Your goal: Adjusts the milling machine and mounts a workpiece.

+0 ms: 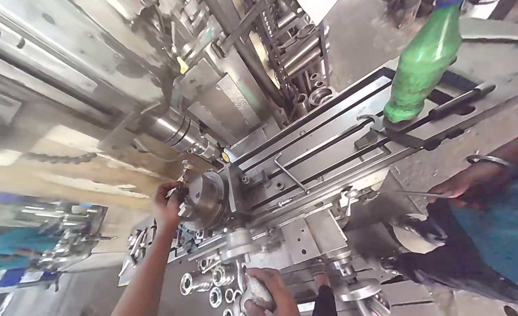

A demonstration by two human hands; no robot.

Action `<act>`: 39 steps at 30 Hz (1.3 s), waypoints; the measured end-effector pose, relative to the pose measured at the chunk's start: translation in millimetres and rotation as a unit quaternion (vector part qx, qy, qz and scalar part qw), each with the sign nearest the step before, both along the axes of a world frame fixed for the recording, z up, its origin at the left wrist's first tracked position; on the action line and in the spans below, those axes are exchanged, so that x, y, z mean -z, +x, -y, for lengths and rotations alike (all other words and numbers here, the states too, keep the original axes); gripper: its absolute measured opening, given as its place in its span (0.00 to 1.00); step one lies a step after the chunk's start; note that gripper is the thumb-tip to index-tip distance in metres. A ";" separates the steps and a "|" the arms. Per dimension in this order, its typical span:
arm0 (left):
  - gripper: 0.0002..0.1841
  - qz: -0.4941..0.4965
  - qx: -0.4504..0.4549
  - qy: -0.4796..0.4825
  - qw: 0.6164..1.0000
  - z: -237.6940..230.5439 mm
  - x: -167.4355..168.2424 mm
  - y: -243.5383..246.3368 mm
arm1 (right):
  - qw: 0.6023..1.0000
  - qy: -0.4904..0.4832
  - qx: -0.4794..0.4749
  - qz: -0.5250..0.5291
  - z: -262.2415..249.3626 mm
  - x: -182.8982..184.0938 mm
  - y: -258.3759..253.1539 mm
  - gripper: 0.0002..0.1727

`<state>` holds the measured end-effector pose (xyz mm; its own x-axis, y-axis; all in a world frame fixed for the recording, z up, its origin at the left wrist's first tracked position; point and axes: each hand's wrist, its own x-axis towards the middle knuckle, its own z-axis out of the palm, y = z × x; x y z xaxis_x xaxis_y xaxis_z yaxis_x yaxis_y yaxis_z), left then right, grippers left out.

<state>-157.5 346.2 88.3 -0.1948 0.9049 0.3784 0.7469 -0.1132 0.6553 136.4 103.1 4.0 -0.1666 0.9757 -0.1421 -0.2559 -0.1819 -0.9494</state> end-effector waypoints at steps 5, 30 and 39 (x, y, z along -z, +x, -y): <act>0.16 0.001 -0.003 0.005 1.000 -0.7 -1.7 2.6 | 1.000 -0.019 0.021 -0.006 -8.1 0.7 1.3 0.28; 0.15 -0.010 -0.006 0.002 1.000 -11.5 -1.7 -2.0 | 0.991 -0.023 0.127 -0.030 -41.9 17.4 -1.3 0.28; 0.15 0.027 0.004 0.006 1.000 -11.4 -0.2 0.2 | 0.960 -0.028 0.274 -0.054 -97.9 17.1 18.5 0.30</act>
<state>-157.3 357.6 88.5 -0.2088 0.9014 0.3793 0.7098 -0.1271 0.6928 154.8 201.0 -13.1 0.3525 0.9123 -0.2085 -0.4251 -0.0424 -0.9042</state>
